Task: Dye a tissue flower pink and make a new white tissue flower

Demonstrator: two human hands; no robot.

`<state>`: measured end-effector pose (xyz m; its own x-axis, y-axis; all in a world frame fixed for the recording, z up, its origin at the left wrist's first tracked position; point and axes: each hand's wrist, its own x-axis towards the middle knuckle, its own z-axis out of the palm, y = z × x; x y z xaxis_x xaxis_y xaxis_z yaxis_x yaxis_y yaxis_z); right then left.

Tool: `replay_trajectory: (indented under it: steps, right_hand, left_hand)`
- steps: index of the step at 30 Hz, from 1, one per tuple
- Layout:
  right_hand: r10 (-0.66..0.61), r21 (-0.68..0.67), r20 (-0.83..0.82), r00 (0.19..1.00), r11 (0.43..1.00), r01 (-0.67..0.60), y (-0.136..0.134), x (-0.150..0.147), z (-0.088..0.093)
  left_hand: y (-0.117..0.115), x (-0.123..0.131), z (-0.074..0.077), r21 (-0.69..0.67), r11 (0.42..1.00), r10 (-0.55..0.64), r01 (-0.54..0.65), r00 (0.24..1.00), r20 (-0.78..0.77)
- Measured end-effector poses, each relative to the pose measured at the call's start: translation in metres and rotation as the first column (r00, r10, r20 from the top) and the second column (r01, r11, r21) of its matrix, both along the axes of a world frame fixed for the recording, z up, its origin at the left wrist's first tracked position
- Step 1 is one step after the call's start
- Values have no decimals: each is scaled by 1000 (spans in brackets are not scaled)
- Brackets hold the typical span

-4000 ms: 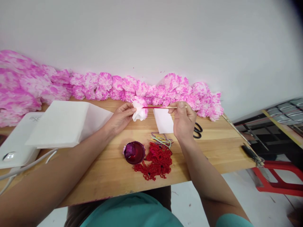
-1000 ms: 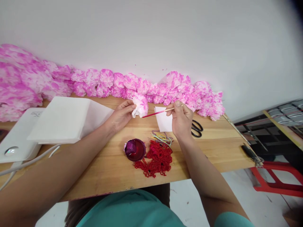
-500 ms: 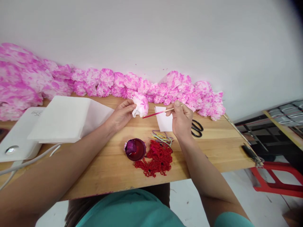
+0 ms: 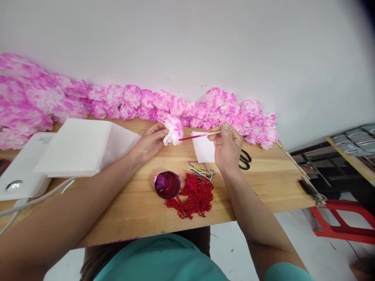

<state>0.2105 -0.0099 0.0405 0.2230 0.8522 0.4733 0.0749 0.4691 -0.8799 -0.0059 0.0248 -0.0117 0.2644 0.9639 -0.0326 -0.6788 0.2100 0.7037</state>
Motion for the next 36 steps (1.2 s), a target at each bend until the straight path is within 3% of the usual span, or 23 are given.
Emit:
replay_trajectory:
  steps: [8, 13, 20, 23, 25, 28, 32, 36]
  right_hand:
    - [-10, -7, 54, 998, 1000, 11, -1, 1, -1]
    - [17, 16, -42, 999, 1000, -16, 1, 1, 0]
    - [41, 20, -22, 999, 999, -40, 1, -1, 1]
    - [182, 105, 21, 983, 977, -183, -8, -3, 6]
    - [360, 154, 127, 924, 913, -377, -17, -6, 11]
    - [550, 80, 388, 740, 779, -622, -27, -9, 16]
    - [544, -55, 662, 516, 722, -690, -29, -13, 16]
    - [529, -74, 711, 462, 711, -700, -25, -12, 16]
  left_hand:
    - [0, 1, -1, 0, 1000, 10, -10, 1000, -1]
    - [0, 1, 0, -6, 1000, 11, -11, 1000, 3]
    - [-1, 0, 0, 12, 1000, 0, 0, 1000, -5]
    - [0, 0, 0, 14, 1000, -7, 7, 1000, 5]
    - [-1, 0, 1, 14, 1000, -7, 7, 1000, 3]
    - [-2, 0, 3, 7, 1000, -8, 8, 1000, -2]
    - [-3, -1, 4, -3, 1000, -5, 5, 1000, -6]
    - [-3, -1, 4, 9, 1000, -11, 11, 1000, -15]
